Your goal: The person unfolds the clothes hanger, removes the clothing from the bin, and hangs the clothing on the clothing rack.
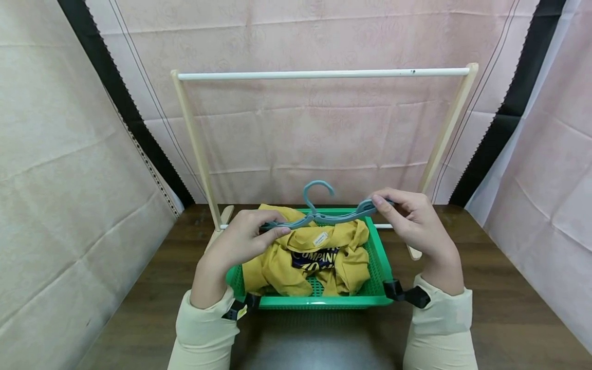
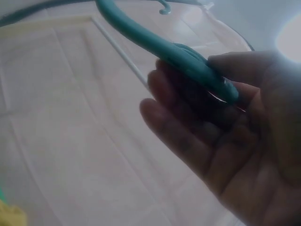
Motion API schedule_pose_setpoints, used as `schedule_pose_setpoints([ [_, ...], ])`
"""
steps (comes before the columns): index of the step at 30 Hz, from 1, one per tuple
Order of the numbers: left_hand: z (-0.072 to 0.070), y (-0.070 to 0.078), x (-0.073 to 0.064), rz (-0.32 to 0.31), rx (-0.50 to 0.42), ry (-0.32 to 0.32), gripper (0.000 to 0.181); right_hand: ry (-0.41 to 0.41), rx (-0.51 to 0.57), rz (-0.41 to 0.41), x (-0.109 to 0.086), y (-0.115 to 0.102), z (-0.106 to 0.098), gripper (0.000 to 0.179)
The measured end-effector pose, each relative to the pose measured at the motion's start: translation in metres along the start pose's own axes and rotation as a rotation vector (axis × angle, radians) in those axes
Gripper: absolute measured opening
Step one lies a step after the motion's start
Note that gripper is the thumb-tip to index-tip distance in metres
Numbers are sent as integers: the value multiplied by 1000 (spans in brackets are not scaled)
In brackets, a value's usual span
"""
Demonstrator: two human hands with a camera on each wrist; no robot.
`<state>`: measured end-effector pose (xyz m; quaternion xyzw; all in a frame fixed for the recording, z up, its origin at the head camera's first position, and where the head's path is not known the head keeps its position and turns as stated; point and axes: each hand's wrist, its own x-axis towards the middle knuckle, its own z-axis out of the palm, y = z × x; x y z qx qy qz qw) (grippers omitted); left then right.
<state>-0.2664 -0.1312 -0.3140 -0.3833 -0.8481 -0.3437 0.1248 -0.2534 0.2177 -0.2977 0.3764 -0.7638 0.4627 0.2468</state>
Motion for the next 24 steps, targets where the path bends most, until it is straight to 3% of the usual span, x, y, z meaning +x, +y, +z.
schedule_pose_setpoints([
  [14, 0, -1, -3, -31, 3, 25, 5, -93, -17, 6, -4, 1, -4, 25],
  [20, 1, 0, -2, -24, -7, -18, 6, -175, 42, 76, -5, -4, -3, 29],
  [24, 1, 1, 1, -17, -17, -31, 7, -200, 11, 120, -2, -6, -1, 24],
])
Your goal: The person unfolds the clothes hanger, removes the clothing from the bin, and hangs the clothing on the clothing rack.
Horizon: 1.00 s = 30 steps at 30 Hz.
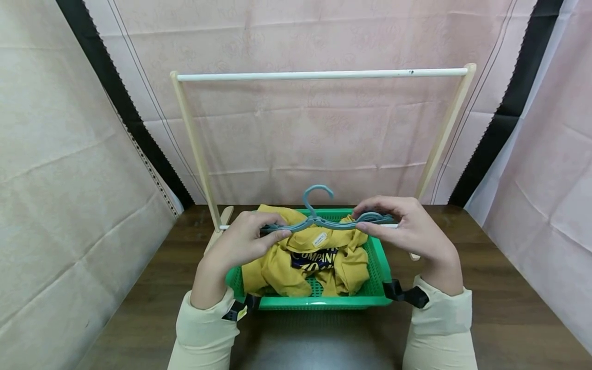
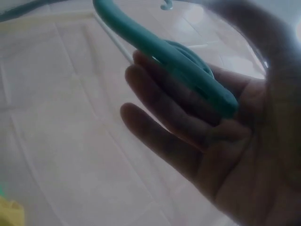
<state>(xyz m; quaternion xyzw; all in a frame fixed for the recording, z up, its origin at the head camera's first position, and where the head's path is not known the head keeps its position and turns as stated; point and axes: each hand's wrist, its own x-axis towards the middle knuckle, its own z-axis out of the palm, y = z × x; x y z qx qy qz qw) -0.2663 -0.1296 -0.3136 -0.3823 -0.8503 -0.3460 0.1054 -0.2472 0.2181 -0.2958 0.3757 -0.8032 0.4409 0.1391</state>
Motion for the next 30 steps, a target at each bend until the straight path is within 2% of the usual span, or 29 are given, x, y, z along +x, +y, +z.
schedule_pose_setpoints([
  [7, -1, 1, 2, -11, 3, 5, 5, -17, -31, -14, 8, 1, 4, 17],
  [20, 0, 0, 1, -54, 19, 23, 8, -85, -112, 26, 10, 7, 10, 16],
  [30, 2, -4, 3, -44, 15, 32, 9, -112, -109, 38, 12, 9, 9, 16],
])
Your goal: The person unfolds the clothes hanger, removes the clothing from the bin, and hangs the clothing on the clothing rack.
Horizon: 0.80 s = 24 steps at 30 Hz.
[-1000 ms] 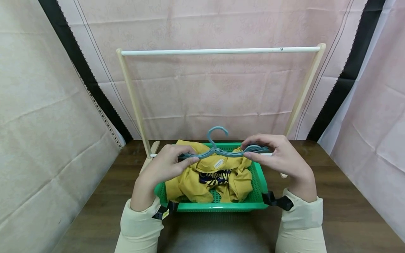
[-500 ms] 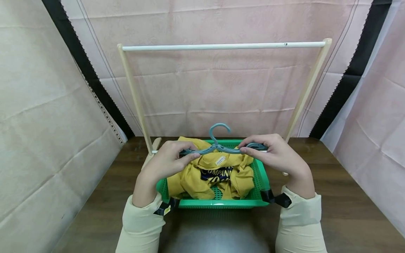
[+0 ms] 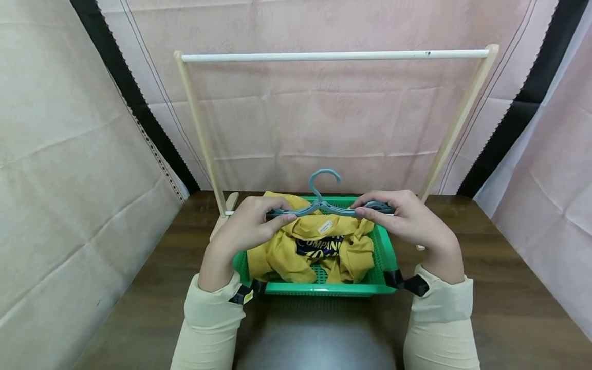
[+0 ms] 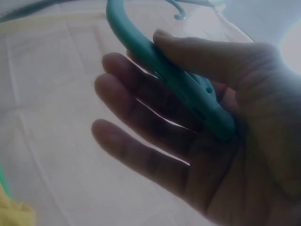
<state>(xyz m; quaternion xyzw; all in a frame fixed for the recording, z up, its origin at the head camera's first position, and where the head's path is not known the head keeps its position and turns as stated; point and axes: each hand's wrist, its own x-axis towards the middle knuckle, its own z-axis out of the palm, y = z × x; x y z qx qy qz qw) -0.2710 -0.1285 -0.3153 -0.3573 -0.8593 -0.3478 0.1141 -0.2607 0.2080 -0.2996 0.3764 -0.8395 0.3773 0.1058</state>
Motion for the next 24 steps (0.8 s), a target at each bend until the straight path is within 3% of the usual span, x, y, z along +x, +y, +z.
schedule_pose_setpoints([
  [8, -2, 2, 1, -36, -32, 5, 8, -39, 87, 34, 2, 3, 2, 16],
  [15, 0, 3, -2, -32, -38, 21, 8, -55, 93, 4, 1, 4, 7, 19],
  [24, 4, 6, 2, 26, -48, 20, 8, 3, -69, -27, 6, 0, 11, 14],
])
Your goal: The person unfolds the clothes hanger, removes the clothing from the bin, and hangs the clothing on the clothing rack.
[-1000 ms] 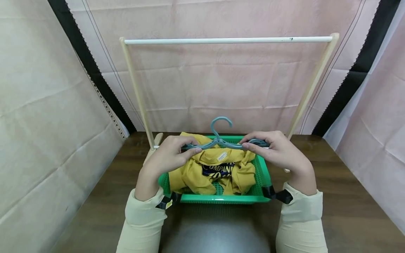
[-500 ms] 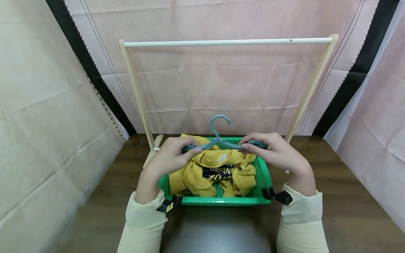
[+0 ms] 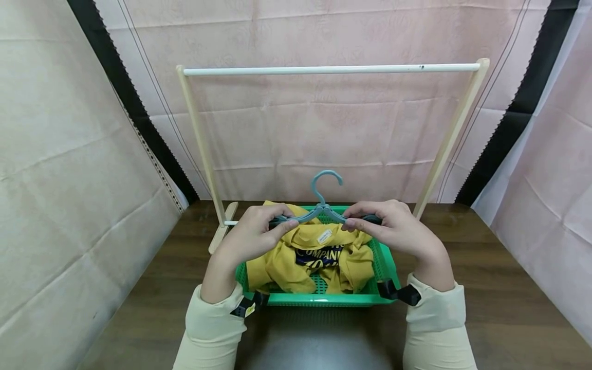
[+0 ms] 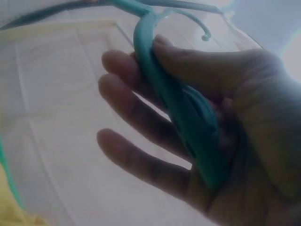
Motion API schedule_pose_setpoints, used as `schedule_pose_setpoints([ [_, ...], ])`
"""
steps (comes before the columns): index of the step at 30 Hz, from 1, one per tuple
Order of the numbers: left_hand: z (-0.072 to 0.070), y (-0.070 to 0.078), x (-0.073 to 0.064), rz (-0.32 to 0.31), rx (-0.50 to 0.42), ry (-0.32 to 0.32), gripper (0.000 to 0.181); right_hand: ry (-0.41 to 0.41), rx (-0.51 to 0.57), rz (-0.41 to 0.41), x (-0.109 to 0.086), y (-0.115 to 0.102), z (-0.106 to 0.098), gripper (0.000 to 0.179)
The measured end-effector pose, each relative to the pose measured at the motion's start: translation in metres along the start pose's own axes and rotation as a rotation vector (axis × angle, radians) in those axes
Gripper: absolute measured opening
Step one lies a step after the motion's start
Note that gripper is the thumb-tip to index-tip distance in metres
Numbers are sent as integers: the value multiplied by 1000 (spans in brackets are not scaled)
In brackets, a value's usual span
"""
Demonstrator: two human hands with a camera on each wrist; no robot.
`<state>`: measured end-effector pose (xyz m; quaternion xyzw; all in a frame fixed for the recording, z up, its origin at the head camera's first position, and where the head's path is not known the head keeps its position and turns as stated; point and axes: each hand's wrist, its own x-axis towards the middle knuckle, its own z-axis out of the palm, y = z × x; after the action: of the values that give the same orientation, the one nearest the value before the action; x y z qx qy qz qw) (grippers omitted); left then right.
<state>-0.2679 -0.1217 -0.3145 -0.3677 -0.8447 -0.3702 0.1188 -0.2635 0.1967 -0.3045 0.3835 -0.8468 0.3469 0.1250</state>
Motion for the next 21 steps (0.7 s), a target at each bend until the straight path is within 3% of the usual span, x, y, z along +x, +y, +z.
schedule_pose_setpoints([
  [5, 2, 0, 1, -5, -5, -17, 10, 23, -33, -9, 1, -1, 2, 14],
  [21, 5, 4, 2, -6, -27, -54, 12, 26, 13, -40, 5, -4, 8, 12],
])
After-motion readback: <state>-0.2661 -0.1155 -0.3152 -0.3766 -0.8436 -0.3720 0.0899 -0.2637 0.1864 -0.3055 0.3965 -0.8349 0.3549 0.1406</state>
